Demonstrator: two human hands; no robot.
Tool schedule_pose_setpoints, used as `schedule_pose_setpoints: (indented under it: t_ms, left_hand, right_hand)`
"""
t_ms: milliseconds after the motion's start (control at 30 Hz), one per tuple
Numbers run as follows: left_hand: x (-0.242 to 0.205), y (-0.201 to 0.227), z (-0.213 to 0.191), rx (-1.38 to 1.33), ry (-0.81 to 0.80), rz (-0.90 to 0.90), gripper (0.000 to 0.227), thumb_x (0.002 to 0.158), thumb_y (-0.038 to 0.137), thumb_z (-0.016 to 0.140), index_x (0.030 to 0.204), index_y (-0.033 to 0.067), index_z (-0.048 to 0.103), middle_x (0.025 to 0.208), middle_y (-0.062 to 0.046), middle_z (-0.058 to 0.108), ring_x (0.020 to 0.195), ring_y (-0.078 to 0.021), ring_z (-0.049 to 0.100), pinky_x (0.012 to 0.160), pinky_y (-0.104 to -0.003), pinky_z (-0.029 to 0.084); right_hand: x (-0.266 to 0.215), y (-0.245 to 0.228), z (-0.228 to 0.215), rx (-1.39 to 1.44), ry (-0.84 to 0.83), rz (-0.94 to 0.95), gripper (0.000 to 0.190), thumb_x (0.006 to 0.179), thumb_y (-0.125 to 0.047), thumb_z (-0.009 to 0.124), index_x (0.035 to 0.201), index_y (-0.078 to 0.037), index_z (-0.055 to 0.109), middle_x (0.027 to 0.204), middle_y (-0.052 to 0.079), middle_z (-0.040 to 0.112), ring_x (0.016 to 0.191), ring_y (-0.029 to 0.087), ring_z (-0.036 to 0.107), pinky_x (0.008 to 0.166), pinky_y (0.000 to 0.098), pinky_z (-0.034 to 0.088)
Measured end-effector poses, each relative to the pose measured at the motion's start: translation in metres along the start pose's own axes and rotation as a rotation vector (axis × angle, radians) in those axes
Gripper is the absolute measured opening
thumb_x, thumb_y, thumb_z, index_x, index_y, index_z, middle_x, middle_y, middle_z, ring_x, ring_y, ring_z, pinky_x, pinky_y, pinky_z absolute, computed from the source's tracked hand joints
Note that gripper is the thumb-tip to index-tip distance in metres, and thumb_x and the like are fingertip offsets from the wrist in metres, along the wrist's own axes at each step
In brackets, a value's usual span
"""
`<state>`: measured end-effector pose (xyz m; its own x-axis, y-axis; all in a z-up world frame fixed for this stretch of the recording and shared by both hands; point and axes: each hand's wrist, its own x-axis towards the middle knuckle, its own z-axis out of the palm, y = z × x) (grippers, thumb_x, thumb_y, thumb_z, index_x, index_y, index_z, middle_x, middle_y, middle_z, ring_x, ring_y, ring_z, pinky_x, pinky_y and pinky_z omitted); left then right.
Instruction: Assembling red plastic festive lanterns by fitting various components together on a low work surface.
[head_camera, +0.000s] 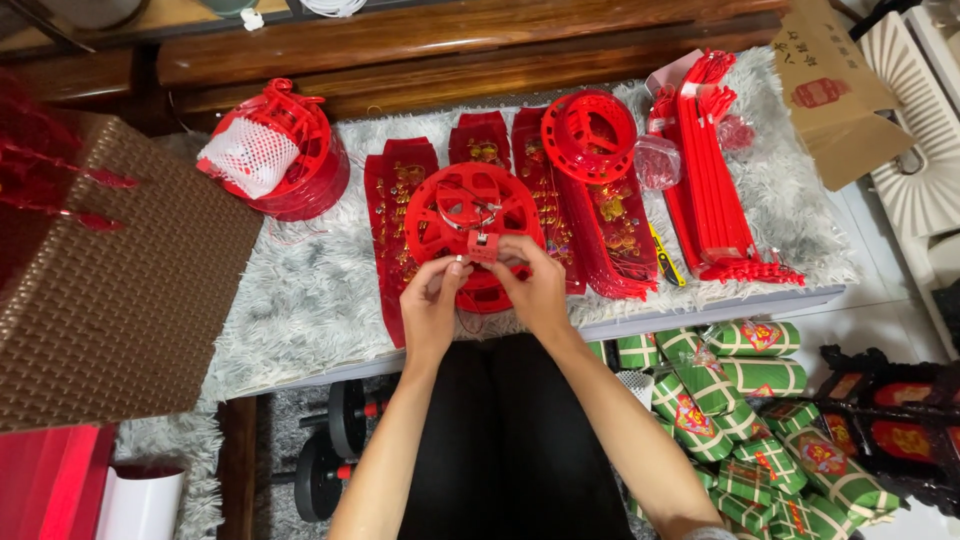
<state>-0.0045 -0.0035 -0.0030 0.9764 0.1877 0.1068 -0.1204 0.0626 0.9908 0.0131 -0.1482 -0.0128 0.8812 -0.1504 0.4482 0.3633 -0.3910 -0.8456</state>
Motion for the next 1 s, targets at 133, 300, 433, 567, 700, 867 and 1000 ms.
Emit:
schedule_pose_setpoints:
  t_ms: [133, 300, 433, 567, 700, 867, 1000]
  left_hand:
    - [-0.002, 0.003, -0.001, -0.004, -0.005, -0.004, 0.014, 0.1, 0.009, 0.066, 0.107, 0.0012, 0.075, 0.101, -0.023, 0.077, 0.094, -0.0317, 0.076, 0.084, -0.042, 0.065]
    - [-0.011, 0.014, 0.002, -0.092, -0.064, 0.009, 0.014, 0.1, 0.01, 0.065, 0.104, 0.0001, 0.073, 0.095, -0.021, 0.077, 0.091, -0.029, 0.076, 0.083, -0.043, 0.065]
    - [-0.02, 0.042, 0.009, -0.128, -0.113, 0.007, 0.015, 0.1, 0.012, 0.066, 0.103, -0.0003, 0.073, 0.093, -0.02, 0.077, 0.089, -0.0286, 0.077, 0.083, -0.044, 0.065]
    - [-0.025, 0.048, 0.012, -0.195, -0.128, -0.058, 0.017, 0.1, 0.012, 0.066, 0.105, -0.0021, 0.072, 0.093, -0.021, 0.077, 0.09, -0.0268, 0.075, 0.085, -0.044, 0.063]
    - [-0.025, 0.054, 0.014, -0.239, -0.139, -0.103, 0.017, 0.098, 0.013, 0.069, 0.104, -0.0025, 0.074, 0.092, -0.021, 0.077, 0.09, -0.0264, 0.075, 0.085, -0.044, 0.062]
    - [-0.026, 0.062, 0.016, -0.216, -0.123, -0.101, 0.016, 0.095, 0.01, 0.072, 0.104, -0.0025, 0.075, 0.093, -0.022, 0.077, 0.09, -0.0275, 0.075, 0.086, -0.046, 0.062]
    - [-0.027, 0.074, 0.018, -0.145, -0.114, 0.004, 0.013, 0.09, 0.006, 0.076, 0.102, -0.0015, 0.077, 0.092, -0.021, 0.079, 0.093, -0.0284, 0.076, 0.082, -0.04, 0.063]
  right_hand:
    - [0.006, 0.012, 0.001, 0.371, -0.056, 0.226, 0.039, 0.079, -0.001, 0.085, 0.114, -0.009, 0.068, 0.096, 0.008, 0.079, 0.084, 0.013, 0.072, 0.077, 0.0293, 0.06]
    - [0.02, 0.018, -0.013, 0.997, -0.088, 0.546, 0.047, 0.087, 0.001, 0.076, 0.13, -0.001, 0.059, 0.099, 0.013, 0.076, 0.08, 0.023, 0.077, 0.071, 0.0295, 0.067]
    - [0.031, 0.002, -0.025, 1.117, -0.106, 0.661, 0.056, 0.087, 0.0, 0.075, 0.138, 0.003, 0.052, 0.091, 0.012, 0.075, 0.076, 0.02, 0.077, 0.071, 0.0278, 0.067]
    - [0.034, -0.014, -0.028, 1.166, -0.073, 0.763, 0.073, 0.088, -0.002, 0.077, 0.147, 0.011, 0.036, 0.085, 0.01, 0.071, 0.071, 0.016, 0.075, 0.073, 0.0254, 0.066]
    - [0.03, 0.0, -0.029, 1.182, -0.133, 0.811, 0.061, 0.09, -0.005, 0.076, 0.141, 0.007, 0.046, 0.086, 0.006, 0.068, 0.075, 0.016, 0.074, 0.069, 0.0203, 0.064]
    - [0.027, 0.013, -0.025, 1.21, -0.131, 0.876, 0.056, 0.091, -0.01, 0.076, 0.138, 0.005, 0.049, 0.086, 0.005, 0.065, 0.078, 0.016, 0.073, 0.071, 0.0192, 0.062]
    - [0.028, 0.0, -0.024, 1.19, -0.136, 0.88, 0.081, 0.09, -0.009, 0.077, 0.152, 0.01, 0.028, 0.089, 0.007, 0.06, 0.074, 0.017, 0.072, 0.068, 0.0207, 0.063]
